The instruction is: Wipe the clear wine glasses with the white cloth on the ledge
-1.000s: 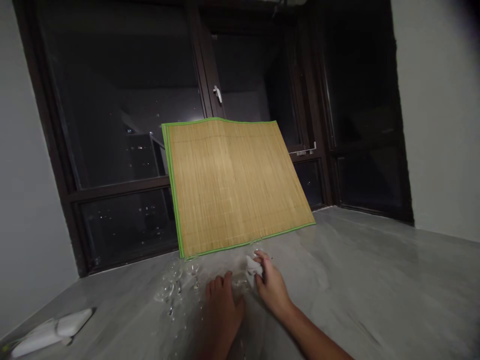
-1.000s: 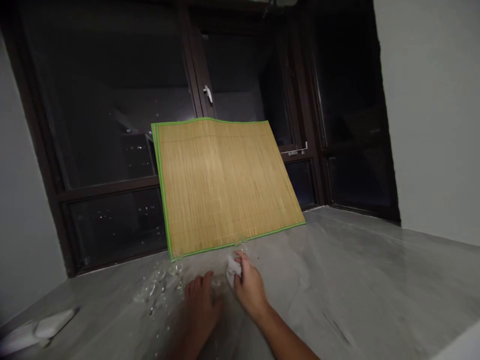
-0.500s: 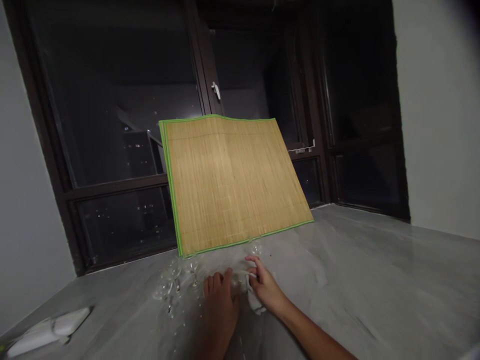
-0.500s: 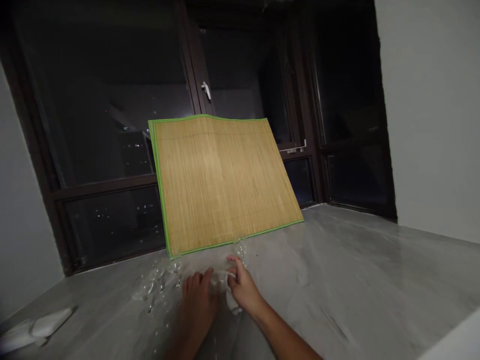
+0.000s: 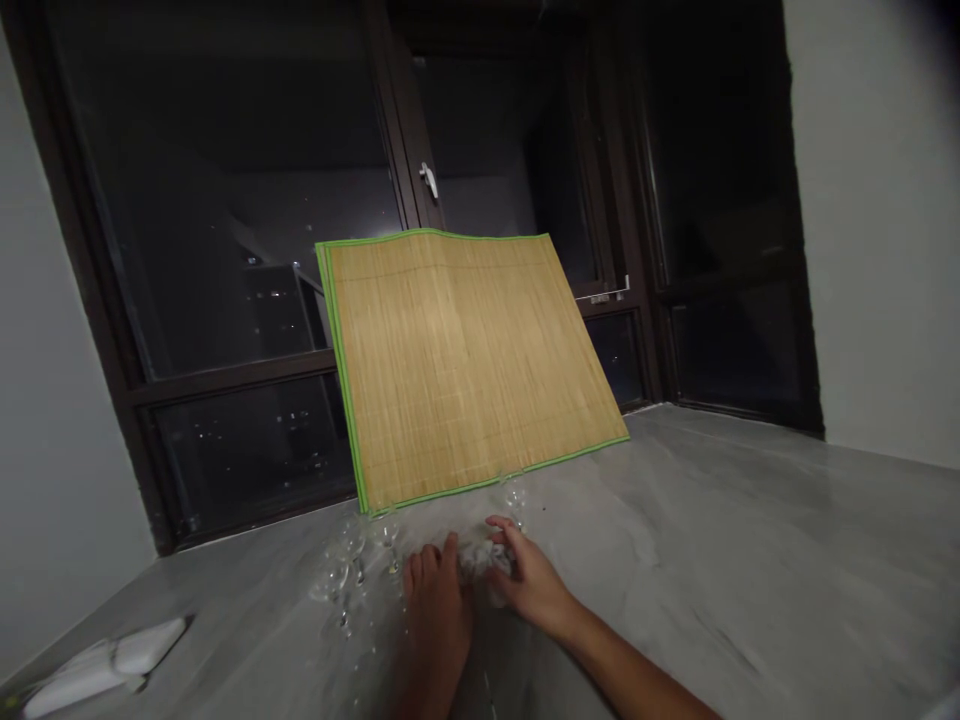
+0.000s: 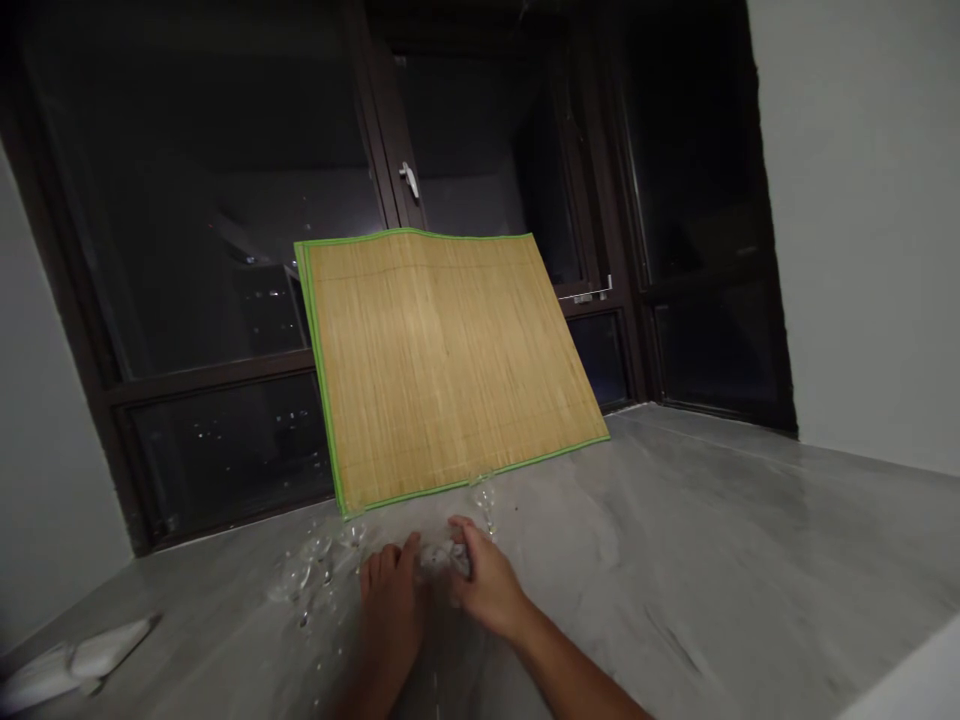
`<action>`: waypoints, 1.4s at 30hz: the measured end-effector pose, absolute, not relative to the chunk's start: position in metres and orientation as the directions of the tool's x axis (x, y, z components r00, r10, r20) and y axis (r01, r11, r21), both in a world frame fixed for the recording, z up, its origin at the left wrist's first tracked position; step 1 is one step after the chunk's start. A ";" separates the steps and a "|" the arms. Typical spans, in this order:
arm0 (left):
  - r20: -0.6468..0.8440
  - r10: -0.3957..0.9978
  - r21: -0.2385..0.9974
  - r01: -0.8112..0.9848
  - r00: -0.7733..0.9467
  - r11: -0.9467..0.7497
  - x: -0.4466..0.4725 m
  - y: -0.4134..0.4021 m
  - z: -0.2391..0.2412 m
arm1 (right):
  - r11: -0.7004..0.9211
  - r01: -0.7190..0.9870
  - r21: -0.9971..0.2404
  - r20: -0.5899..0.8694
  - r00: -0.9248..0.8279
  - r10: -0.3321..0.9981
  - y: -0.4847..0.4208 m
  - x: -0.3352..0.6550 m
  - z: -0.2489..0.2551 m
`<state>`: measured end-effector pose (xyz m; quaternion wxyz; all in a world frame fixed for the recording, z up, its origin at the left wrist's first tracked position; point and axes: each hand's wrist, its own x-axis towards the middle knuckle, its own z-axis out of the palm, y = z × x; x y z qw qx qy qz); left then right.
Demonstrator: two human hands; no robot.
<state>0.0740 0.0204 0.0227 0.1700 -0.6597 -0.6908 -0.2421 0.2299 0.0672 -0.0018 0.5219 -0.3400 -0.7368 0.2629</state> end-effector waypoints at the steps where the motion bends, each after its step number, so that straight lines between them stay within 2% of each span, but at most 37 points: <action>1: 0.546 0.835 0.111 0.994 -0.075 0.016 0.074 0.020 0.023 | 0.639 0.199 -0.743 0.589 -0.260 0.765 0.066 0.229 -0.003; 8: 0.530 0.847 0.133 0.990 -0.028 -0.050 0.076 0.022 0.019 | 0.665 0.102 -0.739 0.550 -0.477 0.685 0.060 0.234 0.002; 13: 0.559 0.829 0.187 0.978 -0.028 -0.093 0.071 0.028 0.010 | 0.503 -0.031 -0.864 0.450 -0.494 0.744 0.057 0.237 0.014; 16: 0.590 0.805 0.272 0.954 -0.061 -0.127 0.069 0.034 0.003 | 0.347 -0.202 -0.916 0.401 -0.458 0.793 0.055 0.236 0.021; 20: 0.658 0.745 0.397 0.891 -0.110 -0.219 0.070 0.042 -0.006 | 0.174 -0.408 -0.896 0.360 -0.440 0.823 0.054 0.238 0.027; 24: 0.680 0.713 0.531 0.786 -0.173 -0.316 0.073 0.044 -0.007 | 0.089 -0.533 -0.841 0.346 -0.403 0.847 0.053 0.240 0.032; 28: 0.591 0.770 0.707 0.614 -0.242 -0.350 0.077 0.042 -0.002 | 0.075 -0.616 -0.784 0.289 -0.256 0.922 0.058 0.245 0.036; 30: 0.561 0.781 0.755 0.556 -0.273 -0.348 0.078 0.041 0.001 | 0.137 -0.611 -0.779 0.268 -0.127 0.955 0.063 0.248 0.037; 33: 0.601 0.732 0.744 0.559 -0.322 -0.365 0.076 0.040 0.008 | 0.202 -0.521 -0.829 0.254 -0.029 0.967 0.068 0.250 0.035; 36: 0.595 0.730 0.751 0.557 -0.336 -0.355 0.076 0.037 0.014 | 0.183 -0.430 -0.884 0.262 -0.131 0.956 0.067 0.243 0.028; 42: 0.424 0.836 0.890 0.333 -0.349 -0.312 0.082 0.032 0.017 | 0.121 -0.341 -0.932 0.276 -0.453 0.848 0.060 0.228 0.010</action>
